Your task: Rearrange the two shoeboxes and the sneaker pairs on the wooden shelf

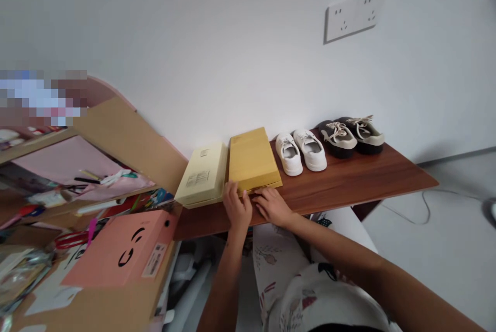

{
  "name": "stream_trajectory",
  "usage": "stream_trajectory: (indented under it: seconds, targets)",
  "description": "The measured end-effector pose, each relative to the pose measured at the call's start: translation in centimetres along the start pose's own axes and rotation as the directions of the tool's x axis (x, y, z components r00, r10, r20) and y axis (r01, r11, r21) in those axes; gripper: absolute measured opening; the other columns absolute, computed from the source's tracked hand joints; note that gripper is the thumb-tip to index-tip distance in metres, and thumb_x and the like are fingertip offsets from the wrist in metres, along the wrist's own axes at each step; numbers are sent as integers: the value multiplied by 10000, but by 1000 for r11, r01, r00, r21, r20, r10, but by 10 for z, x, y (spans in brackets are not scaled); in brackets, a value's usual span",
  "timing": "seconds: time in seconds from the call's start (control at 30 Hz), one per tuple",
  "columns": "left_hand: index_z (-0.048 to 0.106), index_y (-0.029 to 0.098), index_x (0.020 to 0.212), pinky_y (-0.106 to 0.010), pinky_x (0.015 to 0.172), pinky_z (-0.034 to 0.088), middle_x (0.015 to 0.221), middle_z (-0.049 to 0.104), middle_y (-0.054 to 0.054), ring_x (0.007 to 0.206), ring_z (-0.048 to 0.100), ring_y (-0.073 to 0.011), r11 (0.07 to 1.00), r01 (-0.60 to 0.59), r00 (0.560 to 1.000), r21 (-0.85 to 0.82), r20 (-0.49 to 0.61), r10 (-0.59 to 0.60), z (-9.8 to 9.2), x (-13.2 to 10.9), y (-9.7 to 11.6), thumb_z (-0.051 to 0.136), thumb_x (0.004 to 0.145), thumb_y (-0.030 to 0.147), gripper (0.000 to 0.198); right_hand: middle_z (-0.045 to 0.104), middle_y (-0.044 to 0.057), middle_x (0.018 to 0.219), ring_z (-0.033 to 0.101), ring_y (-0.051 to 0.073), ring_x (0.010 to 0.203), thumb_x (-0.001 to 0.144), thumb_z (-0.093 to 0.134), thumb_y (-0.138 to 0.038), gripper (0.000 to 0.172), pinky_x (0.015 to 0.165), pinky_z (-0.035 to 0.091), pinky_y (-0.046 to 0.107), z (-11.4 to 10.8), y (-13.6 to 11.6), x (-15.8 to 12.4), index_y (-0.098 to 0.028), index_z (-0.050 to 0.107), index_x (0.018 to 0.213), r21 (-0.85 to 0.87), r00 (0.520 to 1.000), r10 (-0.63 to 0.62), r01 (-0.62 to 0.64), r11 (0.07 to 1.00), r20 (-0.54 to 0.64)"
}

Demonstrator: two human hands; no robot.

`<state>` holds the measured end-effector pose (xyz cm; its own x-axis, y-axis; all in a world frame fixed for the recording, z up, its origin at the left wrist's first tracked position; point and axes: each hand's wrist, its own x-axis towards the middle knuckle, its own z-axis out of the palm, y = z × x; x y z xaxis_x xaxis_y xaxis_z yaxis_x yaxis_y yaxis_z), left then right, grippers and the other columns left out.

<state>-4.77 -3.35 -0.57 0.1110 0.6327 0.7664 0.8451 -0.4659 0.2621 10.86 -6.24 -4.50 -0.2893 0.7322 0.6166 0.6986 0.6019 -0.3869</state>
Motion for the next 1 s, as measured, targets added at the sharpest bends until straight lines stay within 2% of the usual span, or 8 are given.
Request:
stream_trajectory:
  seconds: [0.13,0.3,0.37,0.47,0.63,0.73,0.83,1.0]
  targets:
    - [415,162,1361,-539,1127,325,1412,447,-228,1393,375,-310,999,23,1000,-34,10,-23,8,13,35,424,965,278,412,595,123,1219,531,249,1157,921,497,-233,204,970,425,415,-40,35,-28,-231,646,1060,41,959,183,-179,983,-214]
    - [444,221,1358,-453,1102,404,1353,494,-175,1323,463,-251,969,-17,977,-246,203,68,56,15,110,464,953,260,407,484,226,1326,451,336,1268,891,528,-352,441,1018,386,513,-101,114,-22,-147,507,1280,6,700,478,-561,828,-531]
    - [442,216,1370,-471,1110,395,1400,457,-174,1348,435,-268,951,-24,952,-307,284,116,91,20,140,524,916,228,461,457,251,1360,445,356,1285,855,567,-409,566,1006,400,515,-115,140,-11,-122,454,1329,8,692,534,-607,794,-487]
    - [521,167,1270,-524,1104,378,1432,400,-198,1360,411,-332,943,202,948,-264,295,-120,137,37,162,628,820,156,462,555,210,1267,553,330,1175,797,618,-491,610,931,467,448,-121,160,-3,-144,480,1279,84,678,655,-671,737,-333]
    - [608,172,920,-457,1059,444,1191,557,-138,1171,573,-280,763,486,874,-425,254,-415,168,53,146,667,805,228,141,686,127,1063,652,293,1011,752,625,-622,609,859,512,391,-114,172,-11,-181,526,1161,476,422,844,-698,535,-331]
    - [572,193,1003,-447,950,532,1106,617,-108,1104,607,-246,451,620,738,-642,281,-614,174,46,140,589,888,390,229,684,138,1148,647,270,1060,800,527,-679,642,814,544,361,-103,174,-10,-171,519,1191,796,290,923,-479,369,-253]
    - [499,213,1141,-393,775,601,1249,594,-125,1046,643,-215,58,669,544,-741,436,-717,181,38,146,462,952,495,342,655,105,1234,661,236,1040,823,458,-717,672,708,574,335,-94,169,-6,-216,481,1271,942,362,931,-293,162,-47]
    - [324,246,1412,-312,662,609,1387,511,-182,915,699,-182,-75,740,396,-668,523,-754,181,30,159,394,991,450,472,702,71,935,681,188,636,841,482,-690,750,558,555,327,-97,155,-28,-197,367,1394,894,407,907,-439,91,107]
